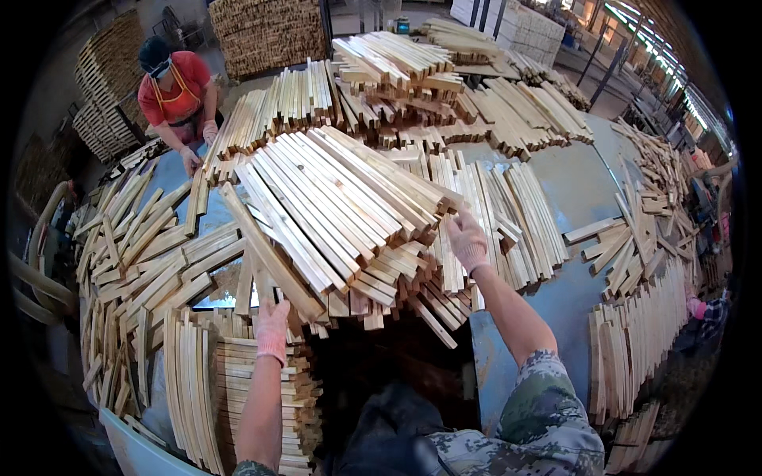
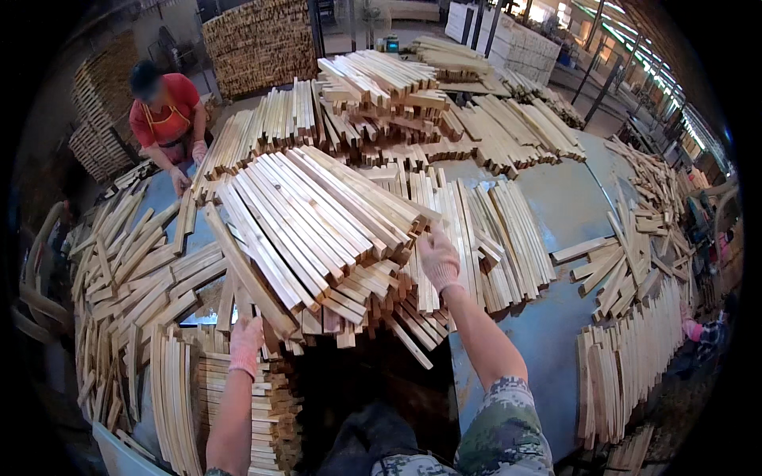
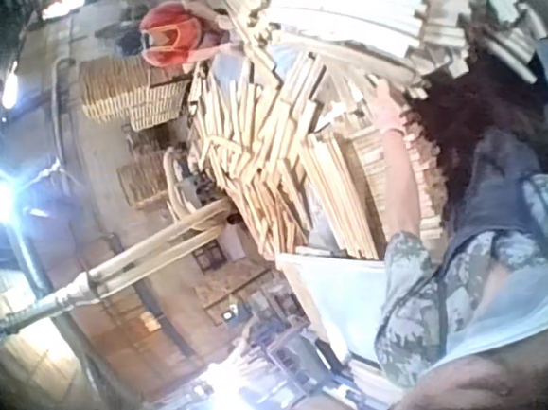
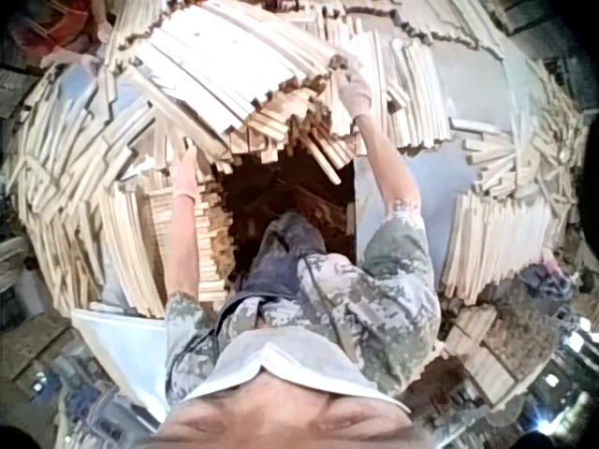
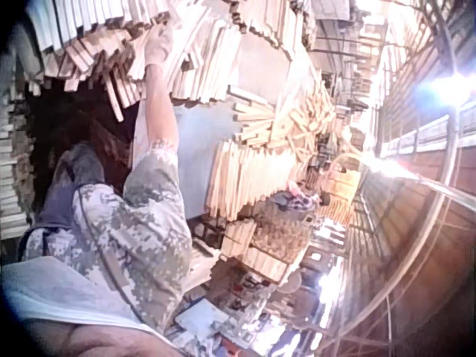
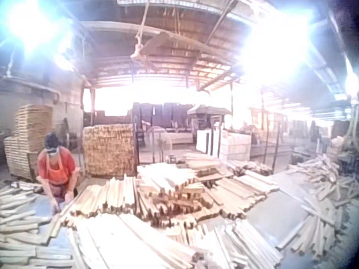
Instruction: The person repeatedly picks up stacks of light-colored wooden planks from a table and places them onto a conveyor belt. The worker wears pink gloves and a camouflage shirt, handling the wood in a repetitive loop within a factory setting.
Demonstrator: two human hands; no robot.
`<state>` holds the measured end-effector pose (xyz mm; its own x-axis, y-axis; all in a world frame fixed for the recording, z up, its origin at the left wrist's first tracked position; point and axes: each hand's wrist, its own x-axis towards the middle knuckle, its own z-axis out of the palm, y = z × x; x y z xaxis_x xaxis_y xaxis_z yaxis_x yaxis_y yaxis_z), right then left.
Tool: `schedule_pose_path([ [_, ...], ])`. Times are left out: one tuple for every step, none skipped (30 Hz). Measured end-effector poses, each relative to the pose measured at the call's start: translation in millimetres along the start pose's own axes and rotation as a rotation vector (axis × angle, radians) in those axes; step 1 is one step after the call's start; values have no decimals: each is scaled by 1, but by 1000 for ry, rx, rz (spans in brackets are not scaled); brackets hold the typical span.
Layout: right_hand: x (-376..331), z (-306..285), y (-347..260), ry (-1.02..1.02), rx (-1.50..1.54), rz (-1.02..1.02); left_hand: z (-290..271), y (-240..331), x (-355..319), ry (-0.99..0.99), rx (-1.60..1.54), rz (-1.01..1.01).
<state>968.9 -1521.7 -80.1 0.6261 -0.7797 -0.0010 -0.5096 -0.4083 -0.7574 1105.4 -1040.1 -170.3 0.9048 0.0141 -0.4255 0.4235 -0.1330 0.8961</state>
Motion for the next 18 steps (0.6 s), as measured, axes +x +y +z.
schedule_pose_path([
  [24, 7, -4, 3, -95, -50, 2, 4, 25, -14, 176, -3],
  [44, 15, -7, 4, -189, -102, 6, -3, 49, 68, 270, 86],
  [64, 31, -8, -15, -221, -132, 6, -18, 75, 159, 366, 176],
  [85, 41, -5, -18, -262, -155, 9, -14, 91, 112, 404, 175],
  [104, 50, -3, -21, -302, -180, 11, -11, 105, 66, 444, 173],
  [122, 55, 5, -48, -326, -145, 29, 11, 99, 40, 492, 107],
  [136, 60, 14, -72, -346, -105, 50, 44, 77, 11, 544, 46],
  [149, 66, 13, -105, -357, -84, 61, 66, 64, 4, 589, -15],
  [152, 73, -6, -213, -370, -64, 42, 45, 69, 64, 516, 33],
  [154, 75, -16, -242, -384, -52, 43, 48, 69, 62, 511, 38],
  [154, 77, -27, -271, -399, -38, 42, 51, 67, 60, 505, 43],
  [154, 74, -35, -297, -421, -27, 44, 58, 58, 54, 493, 46],
  [155, 68, -41, -315, -427, -12, 59, 88, 40, 49, 610, -20],
  [156, 63, -47, -333, -432, 4, 65, 81, 43, 54, 573, 62],
  [158, 62, -55, -353, -431, 6, 65, 71, 47, 72, 534, 149],
  [163, 64, -49, -324, -422, -19, 72, 62, 53, 75, 496, 236],
  [167, 70, -36, -293, -412, -43, 78, 53, 60, 139, 498, 257],
  [167, 68, -33, -265, -406, -65, 87, 53, 57, 139, 335, 251],
])
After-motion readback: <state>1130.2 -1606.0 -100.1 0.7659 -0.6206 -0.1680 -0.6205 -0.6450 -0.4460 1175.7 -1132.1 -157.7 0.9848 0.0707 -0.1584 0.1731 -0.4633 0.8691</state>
